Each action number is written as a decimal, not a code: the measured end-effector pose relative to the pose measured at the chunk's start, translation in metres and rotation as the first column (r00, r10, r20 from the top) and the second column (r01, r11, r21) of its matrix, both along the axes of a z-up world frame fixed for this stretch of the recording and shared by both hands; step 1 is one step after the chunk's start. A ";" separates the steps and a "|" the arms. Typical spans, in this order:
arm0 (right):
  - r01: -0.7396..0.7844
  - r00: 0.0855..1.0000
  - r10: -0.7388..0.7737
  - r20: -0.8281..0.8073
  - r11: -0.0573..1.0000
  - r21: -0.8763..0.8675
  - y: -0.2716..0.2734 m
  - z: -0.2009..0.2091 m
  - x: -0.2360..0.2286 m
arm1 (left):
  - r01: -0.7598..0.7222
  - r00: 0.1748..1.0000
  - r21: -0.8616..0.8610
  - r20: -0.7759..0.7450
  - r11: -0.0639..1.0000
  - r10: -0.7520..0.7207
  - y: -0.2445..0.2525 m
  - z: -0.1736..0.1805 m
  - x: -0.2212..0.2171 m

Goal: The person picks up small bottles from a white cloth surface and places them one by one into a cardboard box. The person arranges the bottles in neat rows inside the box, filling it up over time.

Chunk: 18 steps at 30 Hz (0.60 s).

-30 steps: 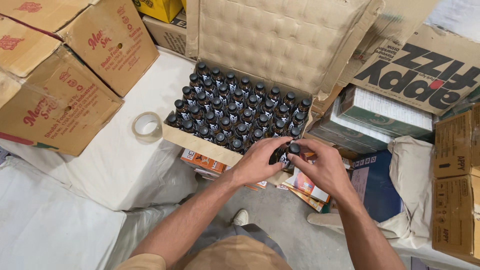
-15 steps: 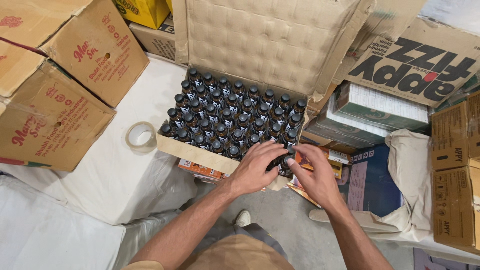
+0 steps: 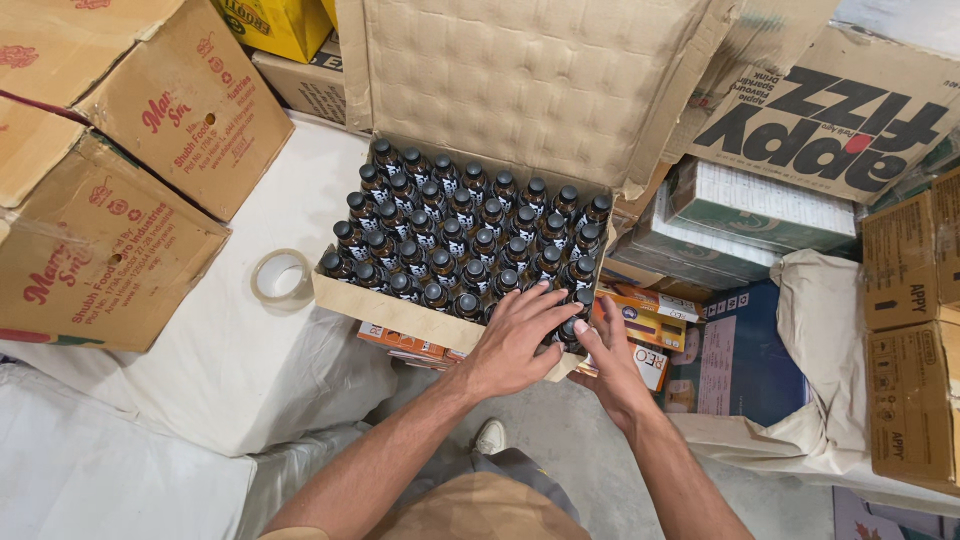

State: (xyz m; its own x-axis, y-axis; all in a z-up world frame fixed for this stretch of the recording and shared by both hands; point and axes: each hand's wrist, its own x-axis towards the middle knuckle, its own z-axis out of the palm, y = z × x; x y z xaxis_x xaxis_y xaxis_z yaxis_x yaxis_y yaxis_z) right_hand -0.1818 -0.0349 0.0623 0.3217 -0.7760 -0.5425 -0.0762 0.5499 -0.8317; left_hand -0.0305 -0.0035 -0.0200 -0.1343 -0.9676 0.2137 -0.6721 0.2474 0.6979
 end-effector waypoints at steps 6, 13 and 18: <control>0.047 0.998 -0.047 0.041 0.999 0.003 -0.013 -0.061 -0.021 | 0.003 1.000 0.025 -0.001 1.000 -0.003 0.000 -0.001 -0.001; 0.056 0.998 -0.056 0.029 0.998 0.002 -0.010 -0.053 -0.020 | 0.018 1.000 0.075 0.002 0.997 -0.018 0.001 0.004 -0.001; 0.063 0.998 -0.063 -0.013 0.998 0.001 -0.016 -0.074 -0.026 | 0.009 0.999 0.028 0.045 1.000 -0.010 0.001 -0.007 -0.002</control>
